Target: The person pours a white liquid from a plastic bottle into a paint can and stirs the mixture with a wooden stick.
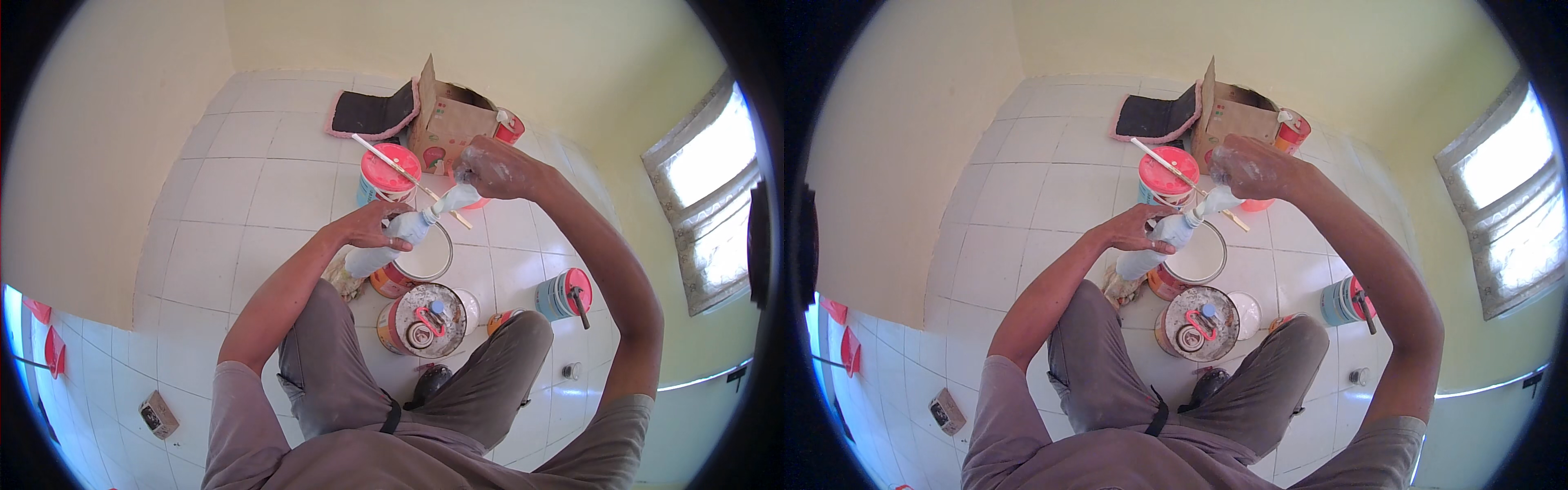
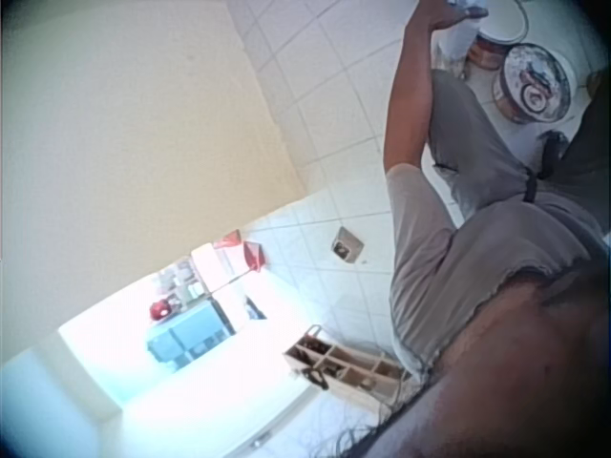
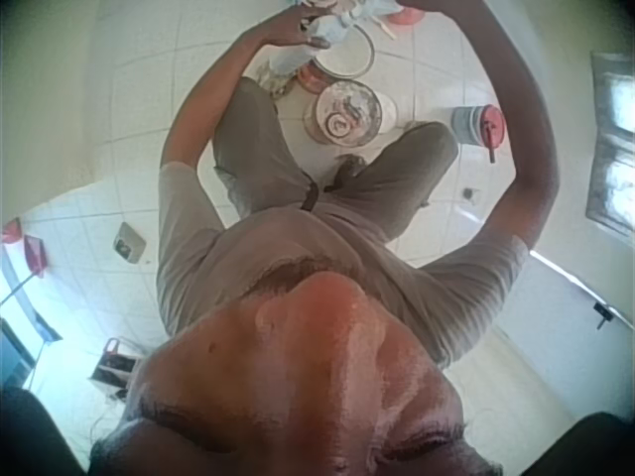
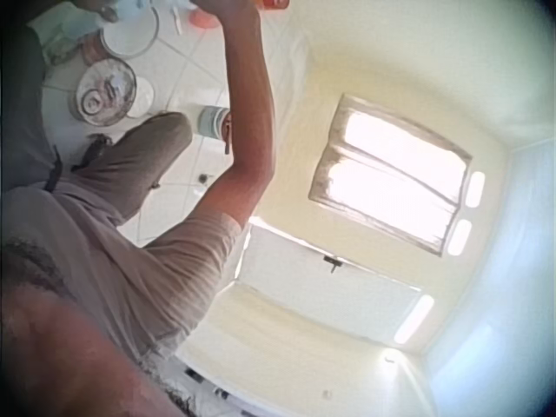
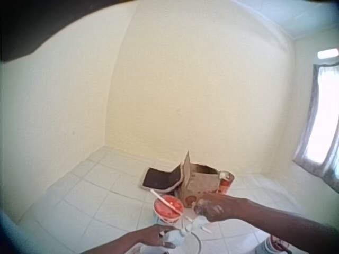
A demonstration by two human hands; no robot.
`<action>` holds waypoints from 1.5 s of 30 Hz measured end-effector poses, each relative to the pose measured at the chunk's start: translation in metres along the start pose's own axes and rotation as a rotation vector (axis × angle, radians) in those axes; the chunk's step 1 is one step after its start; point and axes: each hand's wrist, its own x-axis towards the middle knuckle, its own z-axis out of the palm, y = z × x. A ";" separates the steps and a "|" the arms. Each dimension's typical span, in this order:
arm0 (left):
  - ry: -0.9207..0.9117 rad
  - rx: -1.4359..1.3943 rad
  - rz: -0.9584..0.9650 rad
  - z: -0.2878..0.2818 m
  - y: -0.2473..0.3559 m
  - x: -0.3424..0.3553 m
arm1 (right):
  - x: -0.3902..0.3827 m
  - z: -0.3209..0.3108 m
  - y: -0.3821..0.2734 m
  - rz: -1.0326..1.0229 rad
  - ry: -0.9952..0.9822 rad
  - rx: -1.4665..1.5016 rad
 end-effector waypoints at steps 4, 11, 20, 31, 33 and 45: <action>0.057 0.003 0.038 0.002 0.003 -0.003 | -0.001 -0.003 -0.006 -0.011 0.026 -0.010; -0.005 0.005 -0.006 0.000 0.000 -0.001 | -0.001 -0.004 -0.013 -0.074 0.072 -0.029; -0.003 -0.004 0.004 0.000 -0.001 0.001 | 0.002 -0.004 -0.017 -0.095 0.064 -0.065; -0.014 -0.019 0.010 -0.001 -0.003 0.000 | 0.004 0.003 -0.015 -0.098 0.052 -0.045; -0.012 -0.017 0.010 0.000 -0.003 0.000 | 0.003 0.005 -0.014 -0.144 0.108 -0.056; -0.007 -0.011 0.017 -0.001 -0.003 0.000 | 0.013 0.007 -0.017 -0.189 0.038 -0.158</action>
